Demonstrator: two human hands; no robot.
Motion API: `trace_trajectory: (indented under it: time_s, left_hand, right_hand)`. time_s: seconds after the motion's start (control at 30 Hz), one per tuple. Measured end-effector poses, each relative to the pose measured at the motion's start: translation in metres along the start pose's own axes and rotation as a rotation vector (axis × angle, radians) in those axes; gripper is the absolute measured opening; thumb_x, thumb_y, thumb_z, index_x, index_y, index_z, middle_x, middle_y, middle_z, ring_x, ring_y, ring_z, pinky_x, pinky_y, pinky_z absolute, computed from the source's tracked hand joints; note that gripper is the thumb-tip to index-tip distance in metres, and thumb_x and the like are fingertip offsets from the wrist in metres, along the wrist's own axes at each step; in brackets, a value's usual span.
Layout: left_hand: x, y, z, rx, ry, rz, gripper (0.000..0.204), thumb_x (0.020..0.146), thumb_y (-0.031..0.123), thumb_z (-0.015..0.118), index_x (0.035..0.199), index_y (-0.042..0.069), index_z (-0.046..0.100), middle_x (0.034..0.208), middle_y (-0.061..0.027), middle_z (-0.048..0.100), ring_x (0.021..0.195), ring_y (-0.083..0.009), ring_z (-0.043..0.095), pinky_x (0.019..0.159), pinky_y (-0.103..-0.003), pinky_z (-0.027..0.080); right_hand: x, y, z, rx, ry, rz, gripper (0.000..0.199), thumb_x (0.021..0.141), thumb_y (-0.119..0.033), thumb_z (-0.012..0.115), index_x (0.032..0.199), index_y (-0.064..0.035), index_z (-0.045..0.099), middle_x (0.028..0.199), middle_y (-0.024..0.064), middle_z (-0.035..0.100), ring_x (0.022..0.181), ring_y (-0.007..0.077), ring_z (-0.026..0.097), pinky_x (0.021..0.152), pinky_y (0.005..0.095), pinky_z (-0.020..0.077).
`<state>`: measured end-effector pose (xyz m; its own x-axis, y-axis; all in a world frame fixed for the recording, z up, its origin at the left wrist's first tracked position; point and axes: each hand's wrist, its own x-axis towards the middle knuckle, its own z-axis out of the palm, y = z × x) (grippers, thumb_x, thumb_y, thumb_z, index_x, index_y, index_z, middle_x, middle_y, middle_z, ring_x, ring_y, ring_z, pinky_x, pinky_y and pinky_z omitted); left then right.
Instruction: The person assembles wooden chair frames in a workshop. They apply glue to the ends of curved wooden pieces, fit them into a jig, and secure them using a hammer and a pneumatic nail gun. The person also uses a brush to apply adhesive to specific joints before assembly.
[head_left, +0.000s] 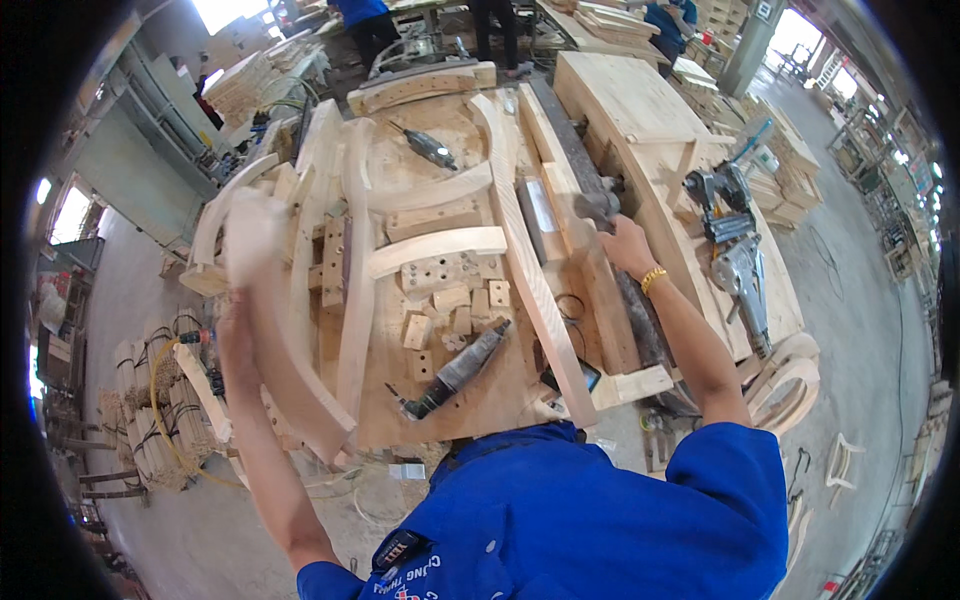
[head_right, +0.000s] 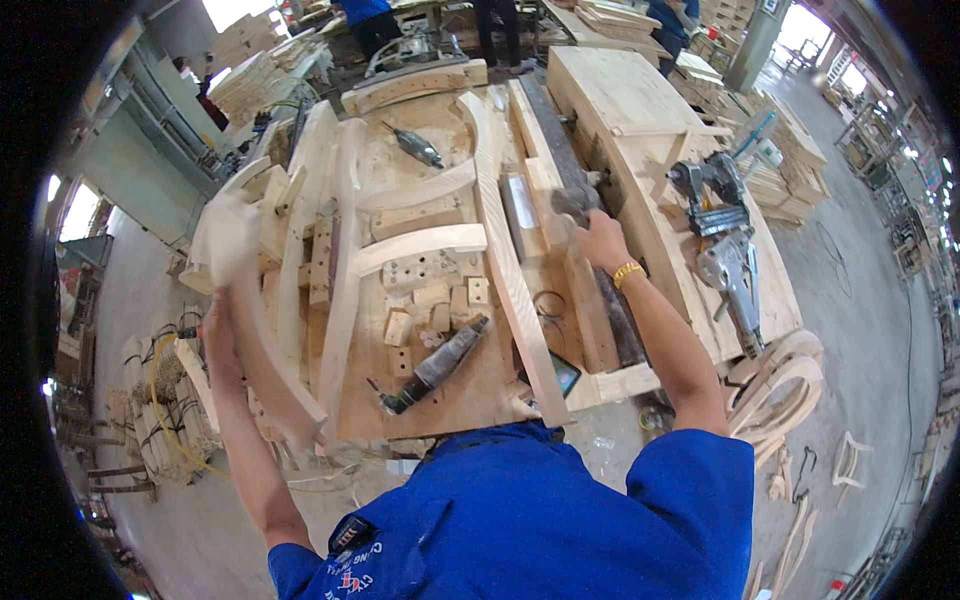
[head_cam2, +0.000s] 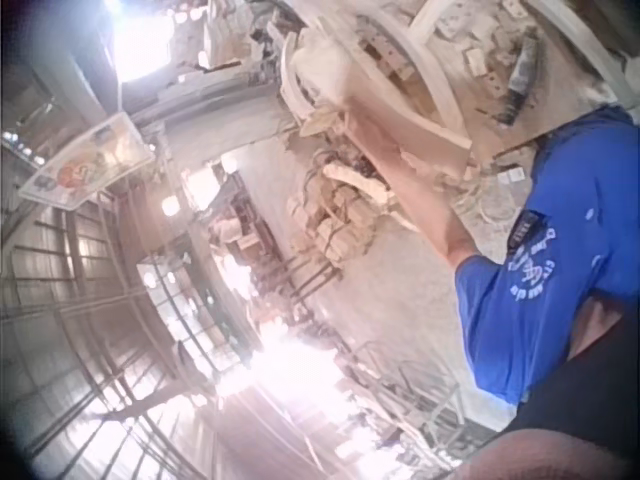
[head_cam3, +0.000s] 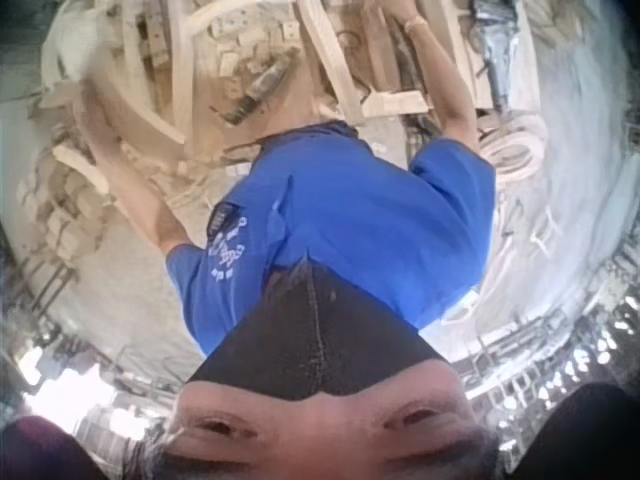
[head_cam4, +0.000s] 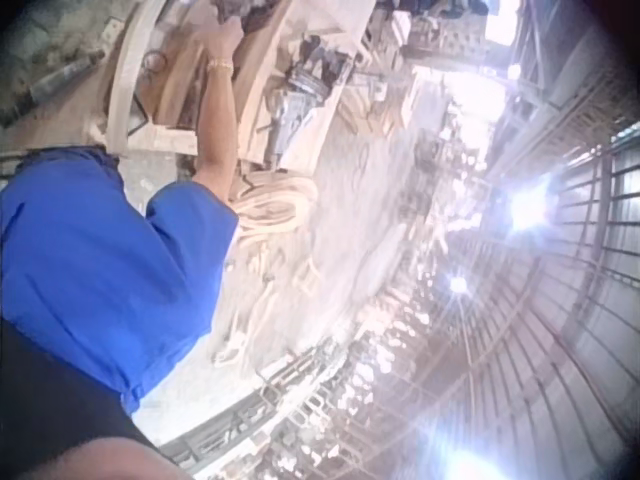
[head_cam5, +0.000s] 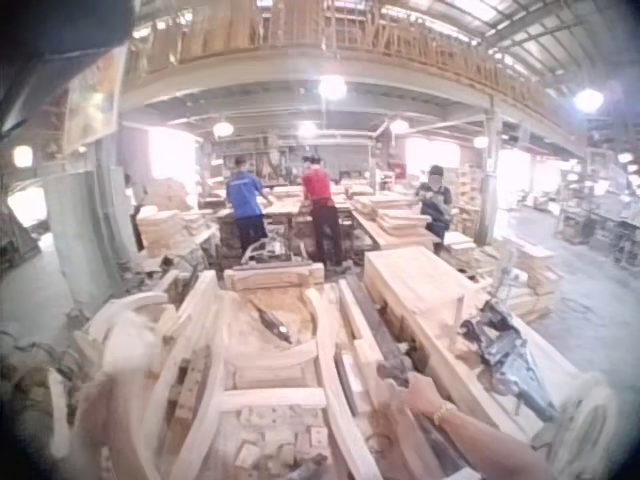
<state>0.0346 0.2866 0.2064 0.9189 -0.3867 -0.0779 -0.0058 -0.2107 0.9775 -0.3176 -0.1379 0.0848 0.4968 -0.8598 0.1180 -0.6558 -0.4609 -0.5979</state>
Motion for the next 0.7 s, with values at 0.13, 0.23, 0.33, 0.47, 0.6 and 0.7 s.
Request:
trace_trajectory:
  time_s: [0.13, 0.23, 0.33, 0.47, 0.6, 0.7]
  left_hand:
    - [0.006, 0.001, 0.005, 0.304, -0.196, 0.224, 0.039, 0.08, 0.04, 0.069, 0.085, 0.002, 0.065, 0.072, 0.0038, 0.057, 0.064, -0.0052, 0.048, 0.056, -0.024, 0.04]
    - [0.021, 0.024, 0.035, 0.473, -0.238, 0.388, 0.042, 0.075, 0.041, 0.072, 0.075, 0.0, 0.063, 0.063, 0.0021, 0.053, 0.06, -0.0057, 0.044, 0.053, -0.027, 0.038]
    - [0.034, 0.045, 0.048, 0.619, -0.275, 0.445, 0.042, 0.075, 0.041, 0.071, 0.081, -0.001, 0.065, 0.067, 0.0002, 0.057, 0.063, -0.0067, 0.049, 0.055, -0.027, 0.04]
    - [0.066, 0.078, 0.055, 0.615, -0.092, 0.479, 0.042, 0.078, 0.04, 0.069, 0.086, -0.001, 0.064, 0.066, 0.0002, 0.055, 0.061, -0.0094, 0.052, 0.054, -0.027, 0.041]
    - [0.06, 0.118, 0.103, -0.255, -0.376, 0.538, 0.04, 0.086, 0.04, 0.061, 0.097, 0.001, 0.059, 0.076, -0.0019, 0.056, 0.067, -0.0134, 0.056, 0.061, -0.027, 0.044]
    - [0.073, 0.094, 0.111, -0.298, -0.364, 0.395, 0.036, 0.092, 0.036, 0.054, 0.108, 0.003, 0.056, 0.095, -0.0083, 0.06, 0.088, -0.015, 0.057, 0.075, -0.029, 0.045]
  right_hand:
    - [0.0, 0.005, 0.034, -0.208, 0.059, 0.062, 0.031, 0.081, -0.027, 0.059, 0.095, 0.0005, 0.056, 0.093, 0.0245, 0.063, 0.086, 0.04, 0.061, 0.076, 0.0484, 0.0465]
    - [0.001, 0.009, 0.009, -0.418, 0.042, -0.002, 0.03, 0.08, -0.022, 0.059, 0.103, -0.0015, 0.055, 0.106, 0.0244, 0.057, 0.1, 0.0415, 0.054, 0.085, 0.0497, 0.0446]
    - [0.0, -0.071, 0.009, 0.005, 0.19, -0.225, 0.032, 0.081, -0.018, 0.062, 0.107, 0.0009, 0.058, 0.106, 0.0189, 0.057, 0.094, 0.0312, 0.057, 0.08, 0.0404, 0.0468]
    - [-0.026, -0.24, 0.021, 0.86, -0.421, -0.479, 0.058, 0.084, -0.028, 0.064, 0.13, -0.0004, 0.042, 0.114, 0.0122, 0.057, 0.1, 0.018, 0.057, 0.081, 0.0321, 0.0479]
    - [0.011, -0.302, 0.018, 0.939, -0.643, -0.411, 0.073, 0.081, -0.036, 0.065, 0.135, 0.003, 0.034, 0.127, 0.0191, 0.05, 0.104, 0.0207, 0.057, 0.082, 0.0323, 0.0493]
    - [0.051, -0.288, 0.023, 0.955, -0.75, -0.447, 0.057, 0.081, -0.027, 0.064, 0.124, 0.004, 0.046, 0.113, 0.0169, 0.06, 0.092, 0.0192, 0.062, 0.073, 0.0311, 0.0529]
